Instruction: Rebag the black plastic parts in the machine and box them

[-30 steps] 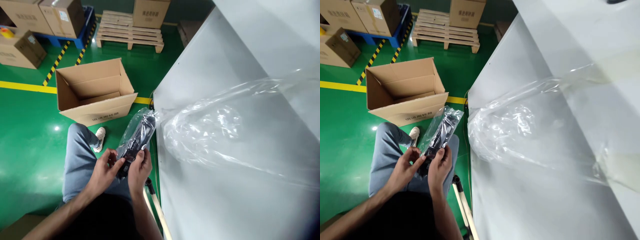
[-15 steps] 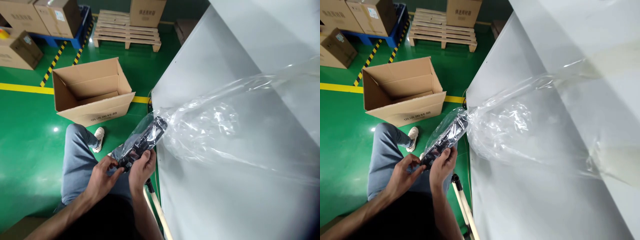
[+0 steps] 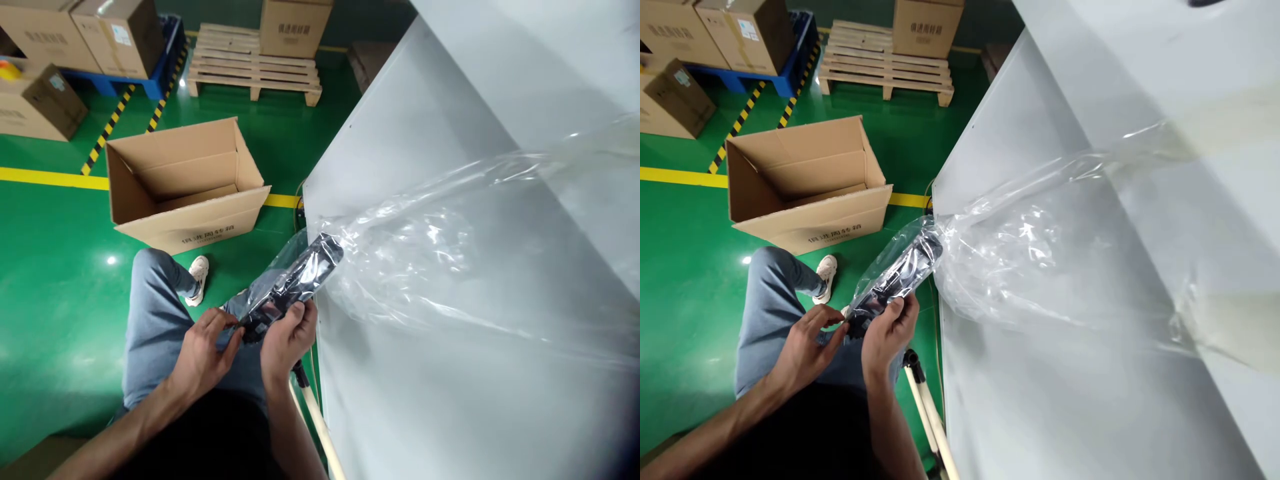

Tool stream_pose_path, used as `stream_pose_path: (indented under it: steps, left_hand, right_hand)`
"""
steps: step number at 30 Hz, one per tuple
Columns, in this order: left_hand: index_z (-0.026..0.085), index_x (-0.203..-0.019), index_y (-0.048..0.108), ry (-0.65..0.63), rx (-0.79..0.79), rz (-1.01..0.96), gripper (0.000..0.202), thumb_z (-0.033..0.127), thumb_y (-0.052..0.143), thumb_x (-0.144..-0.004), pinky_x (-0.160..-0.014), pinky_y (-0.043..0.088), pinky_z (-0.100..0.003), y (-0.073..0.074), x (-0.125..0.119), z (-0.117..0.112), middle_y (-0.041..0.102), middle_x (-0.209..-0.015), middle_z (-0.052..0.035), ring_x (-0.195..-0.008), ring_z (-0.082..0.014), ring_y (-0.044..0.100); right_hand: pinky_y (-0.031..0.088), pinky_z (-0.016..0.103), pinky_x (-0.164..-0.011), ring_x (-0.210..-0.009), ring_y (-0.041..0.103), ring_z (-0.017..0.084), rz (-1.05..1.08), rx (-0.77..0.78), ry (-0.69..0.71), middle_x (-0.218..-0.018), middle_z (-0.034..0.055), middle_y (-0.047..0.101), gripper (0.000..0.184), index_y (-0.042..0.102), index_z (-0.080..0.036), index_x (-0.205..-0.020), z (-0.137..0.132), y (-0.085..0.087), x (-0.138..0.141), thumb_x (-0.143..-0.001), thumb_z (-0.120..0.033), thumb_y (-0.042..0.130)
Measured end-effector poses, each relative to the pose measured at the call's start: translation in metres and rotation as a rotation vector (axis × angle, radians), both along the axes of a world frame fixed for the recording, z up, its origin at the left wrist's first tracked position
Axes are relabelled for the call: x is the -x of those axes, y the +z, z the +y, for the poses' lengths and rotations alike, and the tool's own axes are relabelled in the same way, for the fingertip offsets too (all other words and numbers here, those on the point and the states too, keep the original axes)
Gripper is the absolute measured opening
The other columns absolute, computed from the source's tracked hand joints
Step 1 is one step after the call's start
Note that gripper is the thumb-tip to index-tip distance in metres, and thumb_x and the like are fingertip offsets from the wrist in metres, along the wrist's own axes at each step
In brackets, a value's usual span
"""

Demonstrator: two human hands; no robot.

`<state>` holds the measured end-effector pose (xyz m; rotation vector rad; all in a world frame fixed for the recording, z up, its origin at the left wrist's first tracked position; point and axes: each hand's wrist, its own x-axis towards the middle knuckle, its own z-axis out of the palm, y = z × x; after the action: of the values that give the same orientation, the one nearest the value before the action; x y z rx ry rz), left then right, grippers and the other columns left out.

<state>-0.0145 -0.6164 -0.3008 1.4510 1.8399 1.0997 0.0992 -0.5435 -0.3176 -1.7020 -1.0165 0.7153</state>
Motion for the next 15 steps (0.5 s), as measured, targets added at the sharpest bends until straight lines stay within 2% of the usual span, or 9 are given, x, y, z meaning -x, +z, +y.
stream_pose_path:
  steps: [3, 6, 8, 12, 15]
  left_hand:
    - [0.023, -0.087, 0.065, -0.009, -0.014, -0.003, 0.015, 0.029, 0.056, -0.098, -0.075, 0.055, -0.032, 0.0, -0.0005, -0.0004, 0.072, -0.083, -0.0051, -0.078, -0.0199, 0.07]
    - [0.023, -0.083, 0.062, 0.078, 0.031, -0.051, 0.018, 0.032, 0.056, -0.098, -0.067, 0.053, -0.029, 0.0014, 0.0024, -0.0009, 0.069, -0.074, -0.0019, -0.067, -0.0175, 0.066]
    - [0.023, -0.084, 0.061, 0.119, 0.058, -0.079, 0.019, 0.035, 0.057, -0.098, -0.067, 0.053, -0.029, 0.0028, 0.0053, -0.0001, 0.067, -0.073, -0.0007, -0.066, -0.0169, 0.064]
    - [0.022, -0.096, 0.063, 0.101, 0.127, -0.125, 0.022, 0.044, 0.062, -0.096, -0.065, 0.052, -0.03, 0.0031, 0.0051, 0.005, 0.07, -0.08, -0.0027, -0.07, -0.0191, 0.066]
    - [0.022, -0.095, 0.063, 0.102, 0.134, -0.114, 0.023, 0.045, 0.061, -0.097, -0.066, 0.052, -0.03, 0.0001, 0.0009, 0.0091, 0.07, -0.08, -0.0034, -0.071, -0.0197, 0.066]
  right_hand:
    - [0.058, 0.04, -0.082, -0.092, 0.073, 0.026, -0.059, -0.034, -0.003, -0.107, 0.0147, 0.076, 0.049, 0.067, -0.016, -0.122, -0.0008, -0.0013, -0.001, -0.102, -0.054, 0.043]
    - [0.059, 0.039, -0.076, -0.081, 0.072, 0.025, -0.051, -0.028, -0.021, -0.103, 0.015, 0.077, 0.05, 0.067, -0.014, -0.119, 0.0008, 0.0015, -0.0017, -0.1, -0.055, 0.045]
    - [0.059, 0.039, -0.071, -0.076, 0.071, 0.023, -0.02, -0.016, -0.03, -0.103, 0.0151, 0.076, 0.051, 0.066, -0.014, -0.119, 0.0023, 0.0036, -0.0017, -0.1, -0.056, 0.045]
    - [0.06, 0.042, -0.081, -0.091, 0.073, 0.027, -0.048, -0.044, -0.003, -0.109, 0.017, 0.076, 0.051, 0.066, -0.015, -0.119, 0.0006, 0.0033, 0.0005, -0.101, -0.057, 0.045]
    - [0.059, 0.045, -0.088, -0.102, 0.073, 0.03, -0.07, -0.046, 0.049, -0.114, 0.0199, 0.075, 0.052, 0.065, -0.013, -0.122, -0.0051, -0.0021, 0.0038, -0.102, -0.055, 0.043]
